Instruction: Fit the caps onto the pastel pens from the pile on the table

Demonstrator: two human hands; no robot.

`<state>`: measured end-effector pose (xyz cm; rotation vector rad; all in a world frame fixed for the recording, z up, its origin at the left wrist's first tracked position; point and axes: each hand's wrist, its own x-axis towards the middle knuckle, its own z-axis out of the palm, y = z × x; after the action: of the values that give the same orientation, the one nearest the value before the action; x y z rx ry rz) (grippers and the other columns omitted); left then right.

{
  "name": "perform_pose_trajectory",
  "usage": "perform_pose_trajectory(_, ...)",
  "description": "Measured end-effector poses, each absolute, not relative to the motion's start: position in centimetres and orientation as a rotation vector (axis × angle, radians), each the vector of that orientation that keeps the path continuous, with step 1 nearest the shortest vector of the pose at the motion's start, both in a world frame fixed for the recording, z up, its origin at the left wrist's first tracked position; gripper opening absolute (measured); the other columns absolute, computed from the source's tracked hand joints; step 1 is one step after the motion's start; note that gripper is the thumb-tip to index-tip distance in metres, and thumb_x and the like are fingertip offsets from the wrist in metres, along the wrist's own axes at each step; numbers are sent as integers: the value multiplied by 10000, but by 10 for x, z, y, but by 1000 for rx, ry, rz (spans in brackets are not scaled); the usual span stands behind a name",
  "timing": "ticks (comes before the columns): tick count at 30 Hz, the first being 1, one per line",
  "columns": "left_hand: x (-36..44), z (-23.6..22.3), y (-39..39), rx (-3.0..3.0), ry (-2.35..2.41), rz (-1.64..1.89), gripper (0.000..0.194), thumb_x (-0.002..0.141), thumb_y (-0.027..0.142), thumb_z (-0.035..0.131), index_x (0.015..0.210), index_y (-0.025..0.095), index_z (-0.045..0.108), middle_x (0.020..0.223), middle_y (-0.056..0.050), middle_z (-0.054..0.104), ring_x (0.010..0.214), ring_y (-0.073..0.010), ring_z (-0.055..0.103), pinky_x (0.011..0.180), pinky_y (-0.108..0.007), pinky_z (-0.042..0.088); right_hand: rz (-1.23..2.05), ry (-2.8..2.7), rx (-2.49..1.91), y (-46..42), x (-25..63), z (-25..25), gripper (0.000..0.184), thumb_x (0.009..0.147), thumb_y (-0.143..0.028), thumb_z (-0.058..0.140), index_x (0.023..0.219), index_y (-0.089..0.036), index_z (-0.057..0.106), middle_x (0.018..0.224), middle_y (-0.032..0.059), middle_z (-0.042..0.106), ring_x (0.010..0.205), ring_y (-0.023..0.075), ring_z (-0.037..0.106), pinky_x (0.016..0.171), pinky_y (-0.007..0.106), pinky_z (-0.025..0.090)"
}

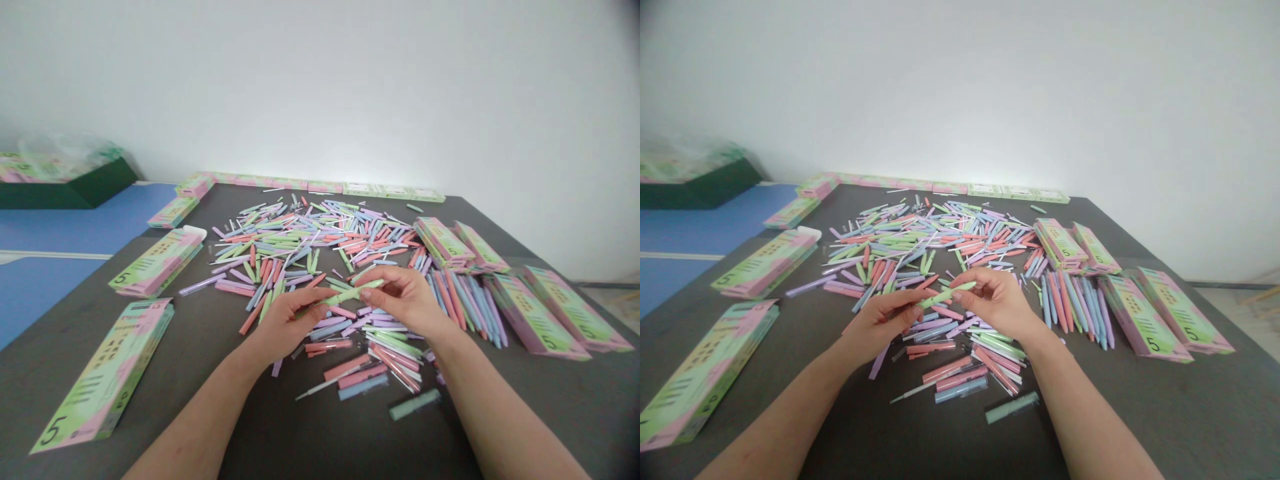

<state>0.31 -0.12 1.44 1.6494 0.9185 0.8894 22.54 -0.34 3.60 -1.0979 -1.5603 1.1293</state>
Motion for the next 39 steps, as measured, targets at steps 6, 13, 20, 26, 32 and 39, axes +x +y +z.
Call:
perform_pose_trajectory(6, 3, 16, -1, 1720, 924, 916, 307, 848, 299, 588, 1085, 152, 716, 717, -18, 625, 605, -112, 473, 542, -217, 368, 1128, -1562, -1087, -3, 225, 36, 232, 737, -385, 747, 834, -177, 710, 695, 16, 634, 553, 111, 542, 483, 231, 429)
perform_pose_trajectory(13, 1, 14, 0, 1768, 914, 884, 304, 869, 279, 572, 1110, 144, 699, 896, -50, 694, 736, -148, 569, 651, -238, 427, 1118, -1577, -1090, -4, 223, 35, 216, 747, -369, 741, 832, -173, 708, 687, 16, 627, 562, 114, 547, 492, 235, 428)
perform_pose_trajectory(20, 1, 16, 0, 1880, 920, 904, 287, 882, 246, 561, 1122, 165, 698, 968, -60, 724, 819, -182, 632, 742, -266, 472, 1158, -1576, -1127, -4, 220, 34, 225, 739, -370, 739, 825, -165, 702, 621, 7, 613, 526, 110, 525, 462, 227, 396)
perform_pose_trajectory(26, 1, 16, 1, 2056, 925, 933, 283, 890, 202, 543, 1125, 186, 701, 1009, -70, 732, 864, -197, 662, 800, -279, 487, 1192, -1530, -1143, -2, 219, 29, 238, 720, -370, 752, 783, -149, 695, 579, 5, 609, 495, 99, 511, 451, 219, 394)
perform_pose_trajectory(32, 1, 12, 1, 2131, 938, 966, 275, 886, 169, 539, 1108, 168, 701, 1026, -82, 728, 896, -190, 673, 793, -262, 499, 1240, -1503, -1154, 1, 217, 27, 294, 695, -419, 764, 757, -142, 686, 546, 7, 631, 457, 101, 544, 438, 215, 441)
perform_pose_trajectory(39, 1, 13, 2, 2149, 942, 961, 275, 892, 161, 535, 1117, 168, 692, 1016, -75, 727, 861, -169, 672, 782, -252, 499, 1161, -1552, -1279, 1, 214, 26, 390, 749, -521, 682, 627, -154, 633, 450, 2, 590, 392, 91, 526, 389, 188, 397)
